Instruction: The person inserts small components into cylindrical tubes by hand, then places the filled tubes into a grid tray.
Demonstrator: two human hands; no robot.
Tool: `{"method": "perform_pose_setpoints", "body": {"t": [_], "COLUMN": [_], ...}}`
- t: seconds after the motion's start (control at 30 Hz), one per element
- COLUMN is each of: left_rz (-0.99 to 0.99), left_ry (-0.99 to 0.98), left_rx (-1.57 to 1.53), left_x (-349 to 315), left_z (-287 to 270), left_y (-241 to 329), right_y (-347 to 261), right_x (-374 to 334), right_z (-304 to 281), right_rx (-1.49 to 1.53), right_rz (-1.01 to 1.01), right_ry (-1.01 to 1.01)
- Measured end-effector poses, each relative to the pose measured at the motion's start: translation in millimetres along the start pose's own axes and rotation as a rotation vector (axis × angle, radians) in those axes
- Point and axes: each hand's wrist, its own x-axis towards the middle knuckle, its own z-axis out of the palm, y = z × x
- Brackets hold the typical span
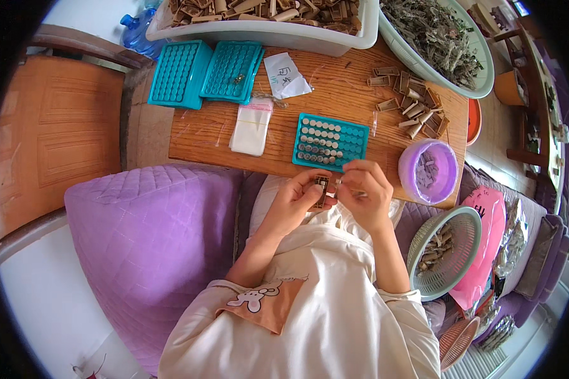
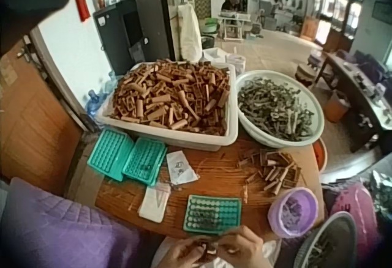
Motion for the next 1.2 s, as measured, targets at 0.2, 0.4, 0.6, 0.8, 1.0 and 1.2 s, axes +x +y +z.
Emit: {"method": "perform_pose_setpoints", "body": {"t": [0.2,0.4,0.6,0.8,1.0,1.2], "left_rz": [0.064,0.012,0.017,0.009,0.05,0.077], "left_ry": [-0.056,-0.108,-0.118,-0.053,-0.11,-0.146], "left_rx": [0.057,0.059,0.156,0.196,0.202,0.144], "left_x": [-4,-8,-9,-8,-6,-4], "left_z": [2,11,14,21,22,26], "left_y": [-2,4,2,8,11,13], "right_y": [-4,-15,-14,-14,-16,-20], "right_x": [-1,-11,-11,-11,-6,-9], "right_z": [-7,-13,-14,-19,-22,-22], "right_rx": [-0.143,-0.165,-0.193,-0.167,-0.159,-0.254], "right_rz": [-0.211,-0.166,-0.157,-0.187,-0.212,-0.283], "right_ry": [-0.154,-0.027,-0.026,-0.173,-0.126,-0.058]}}
